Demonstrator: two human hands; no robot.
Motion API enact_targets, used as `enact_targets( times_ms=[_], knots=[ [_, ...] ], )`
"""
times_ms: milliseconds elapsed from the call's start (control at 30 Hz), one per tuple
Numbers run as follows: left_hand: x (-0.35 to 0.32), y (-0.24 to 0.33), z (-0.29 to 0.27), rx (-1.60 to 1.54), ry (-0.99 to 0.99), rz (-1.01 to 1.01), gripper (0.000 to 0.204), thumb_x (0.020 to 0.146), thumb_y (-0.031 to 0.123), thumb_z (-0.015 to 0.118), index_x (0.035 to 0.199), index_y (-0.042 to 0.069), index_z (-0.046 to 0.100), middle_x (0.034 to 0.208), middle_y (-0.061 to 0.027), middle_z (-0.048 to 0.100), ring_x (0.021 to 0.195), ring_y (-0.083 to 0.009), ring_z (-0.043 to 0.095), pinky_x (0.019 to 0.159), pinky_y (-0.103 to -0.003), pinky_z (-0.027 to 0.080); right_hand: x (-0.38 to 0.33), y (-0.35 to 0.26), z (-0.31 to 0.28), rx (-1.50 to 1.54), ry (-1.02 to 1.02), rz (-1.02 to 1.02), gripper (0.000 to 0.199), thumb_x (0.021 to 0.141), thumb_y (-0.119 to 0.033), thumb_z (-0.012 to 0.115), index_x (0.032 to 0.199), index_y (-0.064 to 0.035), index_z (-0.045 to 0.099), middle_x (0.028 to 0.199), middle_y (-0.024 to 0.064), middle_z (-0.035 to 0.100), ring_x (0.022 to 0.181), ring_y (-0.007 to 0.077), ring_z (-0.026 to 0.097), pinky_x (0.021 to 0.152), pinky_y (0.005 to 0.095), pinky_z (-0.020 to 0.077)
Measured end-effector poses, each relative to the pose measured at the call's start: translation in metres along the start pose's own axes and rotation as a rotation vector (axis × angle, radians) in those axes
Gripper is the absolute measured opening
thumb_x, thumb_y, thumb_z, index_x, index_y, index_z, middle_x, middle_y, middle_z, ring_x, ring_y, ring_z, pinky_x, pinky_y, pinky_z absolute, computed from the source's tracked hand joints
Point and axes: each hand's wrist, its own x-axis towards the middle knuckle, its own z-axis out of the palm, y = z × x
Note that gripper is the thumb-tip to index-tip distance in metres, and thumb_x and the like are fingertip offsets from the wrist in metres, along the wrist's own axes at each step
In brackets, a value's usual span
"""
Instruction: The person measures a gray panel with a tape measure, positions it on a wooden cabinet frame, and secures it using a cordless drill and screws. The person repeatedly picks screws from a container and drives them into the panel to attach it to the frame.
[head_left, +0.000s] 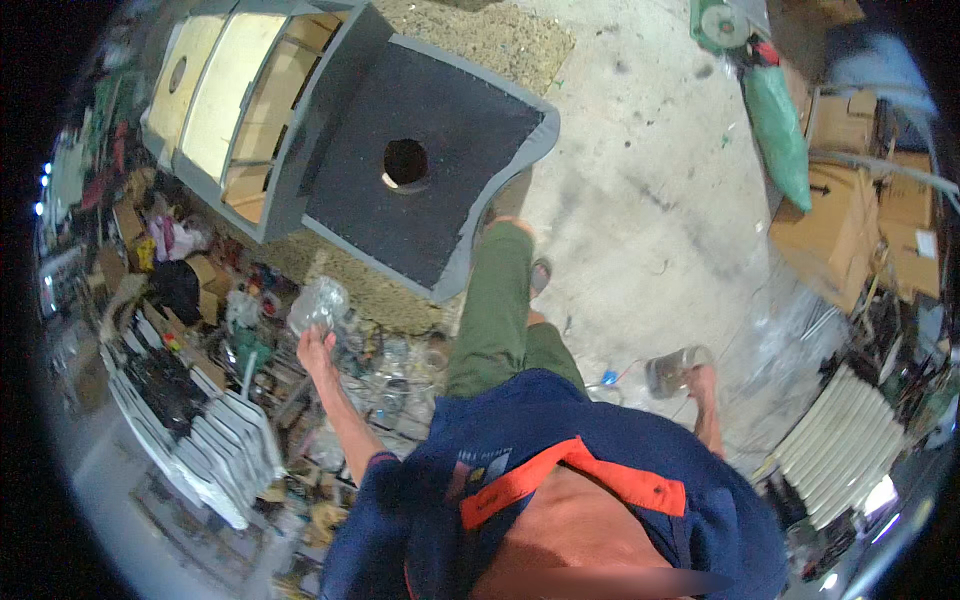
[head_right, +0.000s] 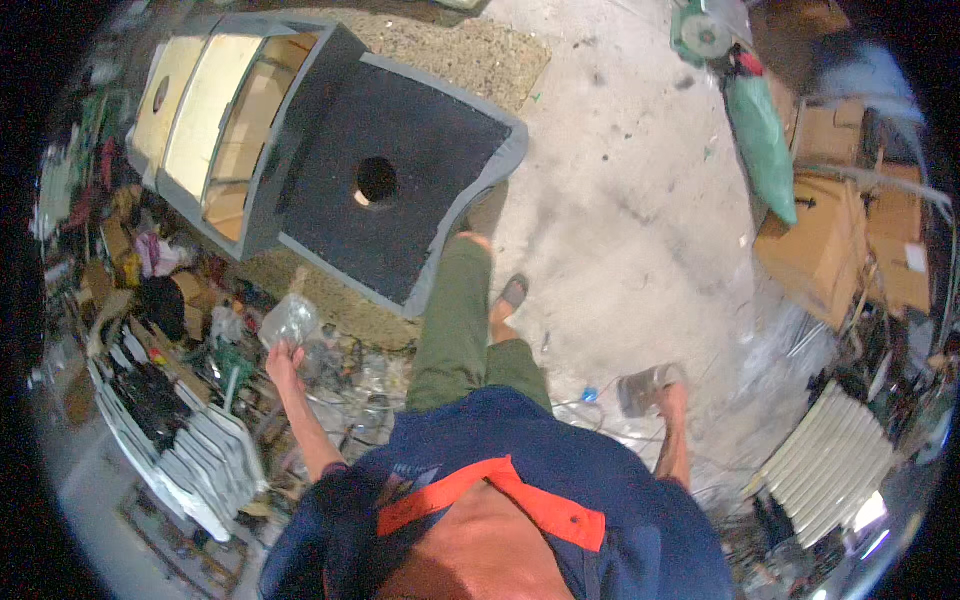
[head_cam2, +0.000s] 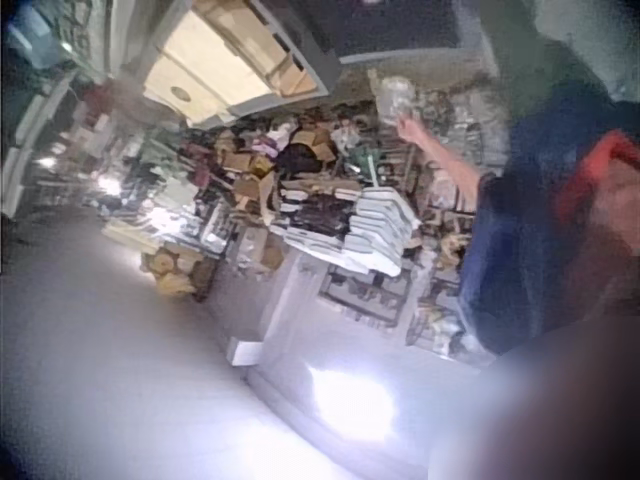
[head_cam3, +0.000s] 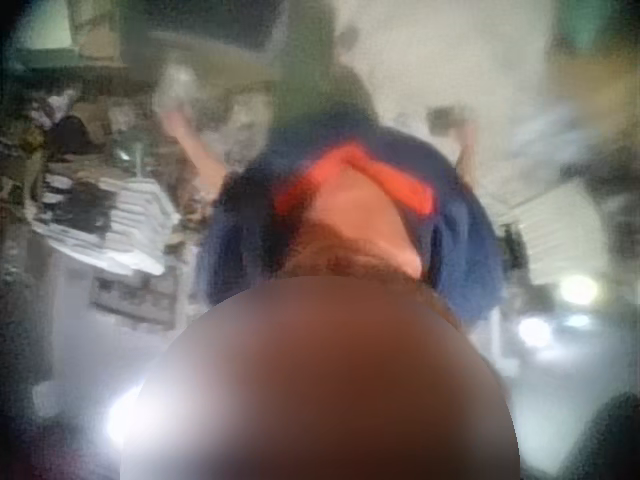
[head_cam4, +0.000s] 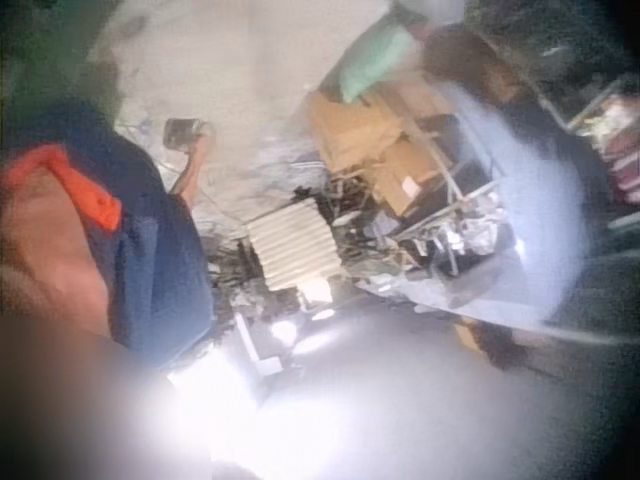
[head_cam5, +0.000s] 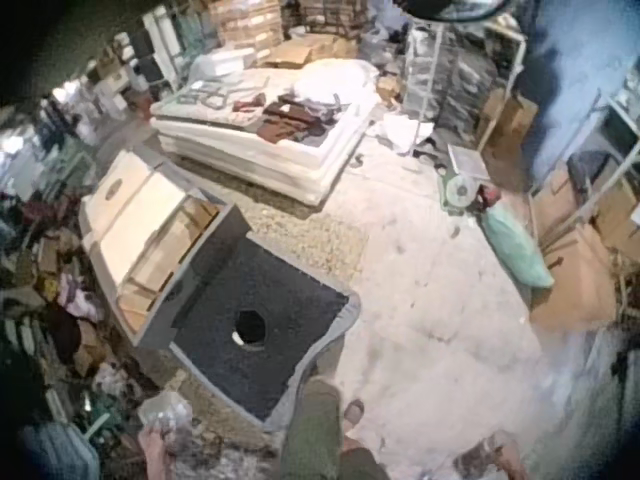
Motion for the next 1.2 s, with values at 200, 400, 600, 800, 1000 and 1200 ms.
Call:
enact_targets(
  times_ms=[200, 400, 600, 800, 1000, 1200],
  knots=[
    [-0.038, -0.050, 0.175, -0.007, -0.009, -0.118, 0.028, 0.096, 0.016, 0.060, 0.117, -0.005, 0.061, 0.103, -0.0107, 0.067, 0.088, -0.0196, 0.065, 0.062, -0.031, 0.056, -0.007, -0.026, -0.058, 0.475, 0.048, 0.135, 0.023, 0.085, -0.020, 0.064, 0.092, 0.0001, 0.072, 0.071, 0.0089, 0.063, 0.052, 0.0213, 0.058, 0.046, 0.0380, 0.0504],
    [-0.067, -0.011, 0.372, 0.078, -0.065, -0.267, 0.027, 0.095, 0.018, 0.063, 0.110, -0.004, 0.066, 0.101, -0.0121, 0.069, 0.086, -0.0187, 0.066, 0.059, -0.029, 0.055, 0.078, -0.102, -0.130, 0.244, -0.072, 0.203, 0.029, 0.085, -0.024, 0.064, 0.098, 0.0002, 0.072, 0.082, 0.0125, 0.068, 0.070, 0.0237, 0.063, 0.060, 0.0408, 0.0522],
    [-0.068, 0.089, 0.485, 0.069, -0.196, -0.246, 0.030, 0.095, 0.021, 0.063, 0.108, -0.006, 0.065, 0.095, -0.0094, 0.069, 0.075, -0.0165, 0.065, 0.060, -0.028, 0.055, 0.159, -0.167, -0.243, -0.016, -0.098, -0.052, 0.035, 0.085, -0.029, 0.063, 0.102, 0.0005, 0.072, 0.096, 0.0158, 0.074, 0.085, 0.0277, 0.068, 0.069, 0.0432, 0.0515],
    [-0.035, 0.145, 0.551, 0.084, -0.241, -0.167, 0.025, 0.095, 0.020, 0.062, 0.098, -0.005, 0.064, 0.087, -0.0069, 0.064, 0.071, -0.0125, 0.061, 0.062, -0.028, 0.055, 0.208, -0.284, -0.361, -0.079, -0.101, -0.154, 0.035, 0.085, -0.029, 0.062, 0.102, 0.0003, 0.072, 0.091, 0.0154, 0.073, 0.078, 0.0263, 0.069, 0.066, 0.0417, 0.0527],
    [-0.024, 0.174, 0.588, -0.083, -0.003, -0.302, 0.024, 0.097, 0.019, 0.061, 0.103, -0.004, 0.064, 0.099, -0.0093, 0.065, 0.079, -0.0146, 0.063, 0.064, -0.029, 0.056, 0.281, -0.435, -0.483, -0.208, -0.112, -0.266, 0.035, 0.085, -0.029, 0.062, 0.102, 0.0001, 0.073, 0.087, 0.0150, 0.073, 0.070, 0.0249, 0.069, 0.063, 0.0402, 0.0539],
    [-0.012, 0.198, 0.597, -0.162, 0.138, -0.420, 0.027, 0.098, 0.019, 0.059, 0.109, -0.006, 0.062, 0.107, -0.0128, 0.067, 0.091, -0.0203, 0.066, 0.065, -0.031, 0.058, 0.343, -0.598, -0.575, -0.253, -0.112, -0.391, 0.036, 0.085, -0.029, 0.061, 0.102, -0.0001, 0.073, 0.082, 0.0146, 0.073, 0.062, 0.0234, 0.069, 0.060, 0.0387, 0.0551]
  ],
)
